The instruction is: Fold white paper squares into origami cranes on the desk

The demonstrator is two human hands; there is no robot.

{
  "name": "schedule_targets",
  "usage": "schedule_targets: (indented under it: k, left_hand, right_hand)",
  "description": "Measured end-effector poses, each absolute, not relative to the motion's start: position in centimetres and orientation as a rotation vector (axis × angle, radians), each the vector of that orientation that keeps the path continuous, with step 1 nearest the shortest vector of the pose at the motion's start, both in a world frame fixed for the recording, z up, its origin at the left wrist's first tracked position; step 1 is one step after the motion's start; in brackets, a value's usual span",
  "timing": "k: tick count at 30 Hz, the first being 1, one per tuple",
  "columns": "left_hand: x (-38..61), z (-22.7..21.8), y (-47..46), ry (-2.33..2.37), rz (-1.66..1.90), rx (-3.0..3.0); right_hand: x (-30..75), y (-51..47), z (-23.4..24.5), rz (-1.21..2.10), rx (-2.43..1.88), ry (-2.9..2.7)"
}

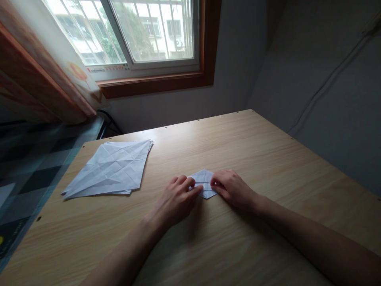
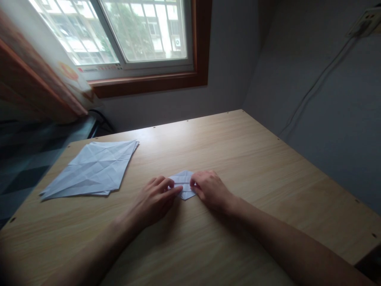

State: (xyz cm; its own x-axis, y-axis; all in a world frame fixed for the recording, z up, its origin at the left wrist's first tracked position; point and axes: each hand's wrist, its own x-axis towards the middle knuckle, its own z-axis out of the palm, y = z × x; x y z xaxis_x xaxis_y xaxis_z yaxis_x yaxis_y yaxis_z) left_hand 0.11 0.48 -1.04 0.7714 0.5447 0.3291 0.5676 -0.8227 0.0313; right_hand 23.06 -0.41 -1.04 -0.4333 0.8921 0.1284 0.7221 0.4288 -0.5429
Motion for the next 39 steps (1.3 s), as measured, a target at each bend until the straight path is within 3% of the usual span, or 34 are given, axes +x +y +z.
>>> schedule_targets:
  k: [7, 16, 26, 39]
  left_hand:
    - [0.4, -0.5, 0.3, -0.879, -0.322, -2.887]
    - [0.2, -0.6, 0.3, -0.741, -0.453, -2.954]
    - [0.4, -0.8, -0.1, -0.871, -0.231, -3.01]
    - [0.7, -0.3, -0.4, -0.938, -0.391, -2.93]
  right_hand:
    - [24.7, 0.4, -0.6, 0.655, -1.257, -2.348]
    - [23.0, 0.5, -1.6, 0.435, -1.435, -2.213]
    - [22.8, 0.6, -1.6, 0.53, -1.431, -2.127]
    - [23.2, 0.1, -2.7, 0.313, -1.25, -2.249]
